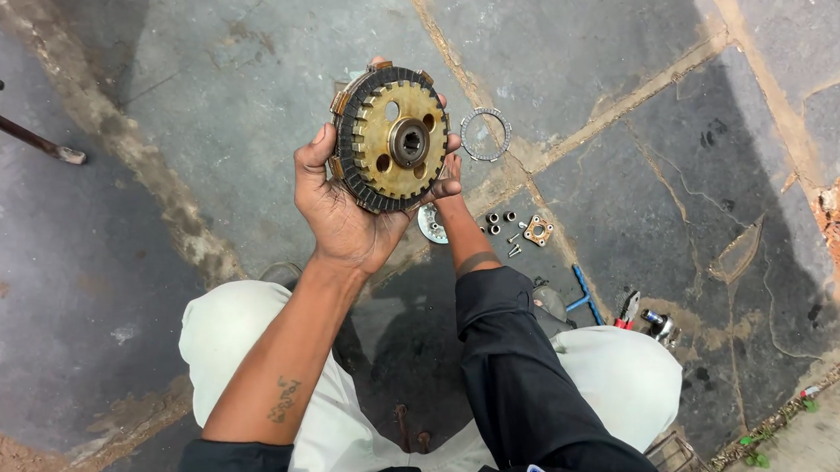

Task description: The person sits on the ground and assembles a motorcycle clutch, stacking friction and steel plates one at a time onto the clutch hub, aligning each plate's tabs, then fitting the pressure plate and pressing the stack together by hand.

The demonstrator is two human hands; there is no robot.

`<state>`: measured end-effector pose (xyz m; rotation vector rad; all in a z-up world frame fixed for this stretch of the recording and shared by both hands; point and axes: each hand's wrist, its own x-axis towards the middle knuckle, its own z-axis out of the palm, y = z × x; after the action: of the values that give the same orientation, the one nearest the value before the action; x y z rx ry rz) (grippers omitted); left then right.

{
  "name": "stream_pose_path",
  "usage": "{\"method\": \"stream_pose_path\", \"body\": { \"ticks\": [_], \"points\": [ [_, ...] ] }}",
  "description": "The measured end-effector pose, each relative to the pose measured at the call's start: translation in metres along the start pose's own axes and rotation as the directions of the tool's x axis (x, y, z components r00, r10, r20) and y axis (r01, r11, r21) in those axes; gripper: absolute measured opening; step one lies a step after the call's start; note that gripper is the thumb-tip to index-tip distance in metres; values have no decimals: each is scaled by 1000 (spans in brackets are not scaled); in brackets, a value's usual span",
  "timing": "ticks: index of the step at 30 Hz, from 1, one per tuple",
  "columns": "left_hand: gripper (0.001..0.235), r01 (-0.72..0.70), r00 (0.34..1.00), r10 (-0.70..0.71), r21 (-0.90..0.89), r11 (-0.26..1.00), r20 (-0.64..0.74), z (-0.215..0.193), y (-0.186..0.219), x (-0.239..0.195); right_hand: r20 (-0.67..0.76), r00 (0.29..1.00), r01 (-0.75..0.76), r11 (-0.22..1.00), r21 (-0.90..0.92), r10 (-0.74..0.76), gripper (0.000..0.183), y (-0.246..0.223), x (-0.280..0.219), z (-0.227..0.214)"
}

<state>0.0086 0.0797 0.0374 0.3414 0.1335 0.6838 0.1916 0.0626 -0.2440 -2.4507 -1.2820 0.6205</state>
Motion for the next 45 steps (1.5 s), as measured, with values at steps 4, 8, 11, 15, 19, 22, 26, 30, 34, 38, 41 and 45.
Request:
{"method": "stream_pose_path", "body": {
  "ticks": [4,8,11,15,19,22,26,30,34,38,41,45],
  "points": [
    [76,16,1000,-16,8,1000,-27,-9,-5,8,-37,999,1,999,34,1,49,0,-4,7],
    [73,46,996,-43,31,998,-74,-9,-5,11,-84,996,-19,999,45,23,51,10,-7,12],
    [76,75,991,-75,3,997,-111,-13,-6,12,-116,993,-16,999,40,20,52,18,-3,19],
    [72,68,989,-65,21,997,-134,-12,-6,14,-150,989,4,999,33,1,54,27,1,35],
    [77,85,984,-81,19,996,-157,-22,-8,14,-189,982,9,999,39,-1,56,33,-2,49],
    [76,85,984,-82,11,996,-160,-21,-4,16,-227,974,5,1000,27,1,57,66,2,68],
    [77,103,980,-105,-22,994,-168,-28,2,18,-84,985,-159,985,-64,154,56,102,39,71],
    [80,129,987,-136,-77,989,-90,-25,6,19,-258,965,-92,973,-210,36,61,77,54,-39],
    [78,133,990,-127,-114,984,56,-22,10,18,-375,927,-103,947,-306,-20,103,-15,35,-207],
    [77,145,984,-127,-152,978,128,-21,4,16,-469,777,109,823,-557,-420,101,-57,-10,-328],
    [80,186,980,-169,-176,967,106,-17,3,12,-443,681,234,747,-622,-583,102,-104,-77,-371],
    [80,178,979,-151,-218,960,137,-16,-6,1,-413,610,375,705,-602,-677,106,-144,-164,-356]
  ]
}}
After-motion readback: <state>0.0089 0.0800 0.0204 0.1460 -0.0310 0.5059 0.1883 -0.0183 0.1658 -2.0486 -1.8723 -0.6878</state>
